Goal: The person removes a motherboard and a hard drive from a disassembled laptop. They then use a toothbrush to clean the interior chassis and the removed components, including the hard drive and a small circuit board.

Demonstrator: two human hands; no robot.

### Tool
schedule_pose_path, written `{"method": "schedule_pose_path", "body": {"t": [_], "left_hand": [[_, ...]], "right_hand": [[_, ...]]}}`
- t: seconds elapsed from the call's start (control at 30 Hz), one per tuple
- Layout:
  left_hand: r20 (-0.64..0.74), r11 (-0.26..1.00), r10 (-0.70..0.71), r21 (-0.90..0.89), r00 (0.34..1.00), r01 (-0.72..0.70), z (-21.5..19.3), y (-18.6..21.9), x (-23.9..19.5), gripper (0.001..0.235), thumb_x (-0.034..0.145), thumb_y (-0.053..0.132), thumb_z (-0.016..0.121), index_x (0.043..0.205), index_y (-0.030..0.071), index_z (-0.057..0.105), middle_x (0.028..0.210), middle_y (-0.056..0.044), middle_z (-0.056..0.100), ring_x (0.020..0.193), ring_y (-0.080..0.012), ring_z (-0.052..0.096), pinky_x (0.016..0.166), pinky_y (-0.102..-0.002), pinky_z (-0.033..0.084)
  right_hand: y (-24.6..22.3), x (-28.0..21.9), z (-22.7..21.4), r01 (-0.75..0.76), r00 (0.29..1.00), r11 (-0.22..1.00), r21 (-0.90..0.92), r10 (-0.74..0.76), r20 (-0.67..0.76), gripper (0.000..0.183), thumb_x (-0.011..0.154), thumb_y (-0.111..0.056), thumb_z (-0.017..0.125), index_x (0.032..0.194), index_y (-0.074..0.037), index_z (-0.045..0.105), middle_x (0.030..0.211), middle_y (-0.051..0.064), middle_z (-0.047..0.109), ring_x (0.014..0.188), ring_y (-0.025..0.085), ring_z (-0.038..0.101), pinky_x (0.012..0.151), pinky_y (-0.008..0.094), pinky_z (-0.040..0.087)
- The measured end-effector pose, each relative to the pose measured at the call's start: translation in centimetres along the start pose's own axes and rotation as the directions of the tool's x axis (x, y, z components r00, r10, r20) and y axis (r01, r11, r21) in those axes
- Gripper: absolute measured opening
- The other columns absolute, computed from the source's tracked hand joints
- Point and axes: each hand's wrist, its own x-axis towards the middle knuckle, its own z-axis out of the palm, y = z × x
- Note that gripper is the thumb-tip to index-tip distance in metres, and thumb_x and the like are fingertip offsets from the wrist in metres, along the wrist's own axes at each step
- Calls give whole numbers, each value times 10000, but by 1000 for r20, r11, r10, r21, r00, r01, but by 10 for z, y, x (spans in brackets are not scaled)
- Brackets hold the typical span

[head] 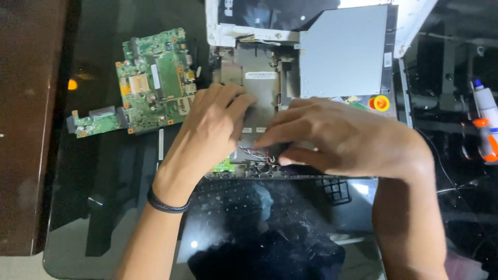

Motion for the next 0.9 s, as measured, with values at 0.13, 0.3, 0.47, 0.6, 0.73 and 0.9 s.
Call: {"method": "schedule_pose_path", "body": {"t": [0.13,0.3,0.47,0.6,0.73,0.9], "left_hand": [[64,1000,1,20,998,-3,5,4,4,293,919,-69,649,1205,-10,677,1064,-134,597,895,-279,524,756,-404,466],[102,999,-27,46,994,23,0,20,8,475,838,-243,556,1207,37,660,1127,-163,566,912,-312,493,836,-452,471],[100,999,33,4,994,-33,3,23,11,483,790,-288,594,1137,31,695,1104,-143,595,933,-292,483,831,-410,435],[50,997,28,-73,998,-25,5,20,11,399,818,-273,611,1103,-14,716,1149,-169,576,1037,-331,575,1003,-484,505],[34,989,-37,-142,999,41,5,18,7,349,903,-233,571,1150,-19,694,1256,-195,483,1177,-391,543,1054,-478,545],[-9,966,-67,-250,998,63,8,11,3,398,856,-286,561,1133,-18,660,1266,-191,460,1143,-334,554,1093,-436,549]], "right_hand": [[16,-34,-7,-451,888,889,-76,455,64,249,946,-349,668,1165,-266,752,1074,-72,787,973,150,714,793,376,543],[34,-57,10,-664,721,719,-207,689,78,189,872,-295,739,1055,-264,705,1053,-77,753,999,180,683,896,407,516],[43,-62,21,-614,755,742,-270,651,74,144,916,-343,726,1013,-238,704,1021,-73,670,907,178,656,796,387,542],[44,-71,18,-517,835,810,-278,549,46,177,951,-365,675,1039,-225,740,995,-74,692,954,164,677,896,398,559],[48,-81,21,-433,899,881,-193,437,-25,248,919,-302,688,1147,-213,728,1087,-34,777,1038,232,695,957,475,537],[52,-78,31,-502,839,789,-355,543,21,235,934,-389,633,1072,-295,799,1202,-88,705,1136,222,617,967,452,529]]}}
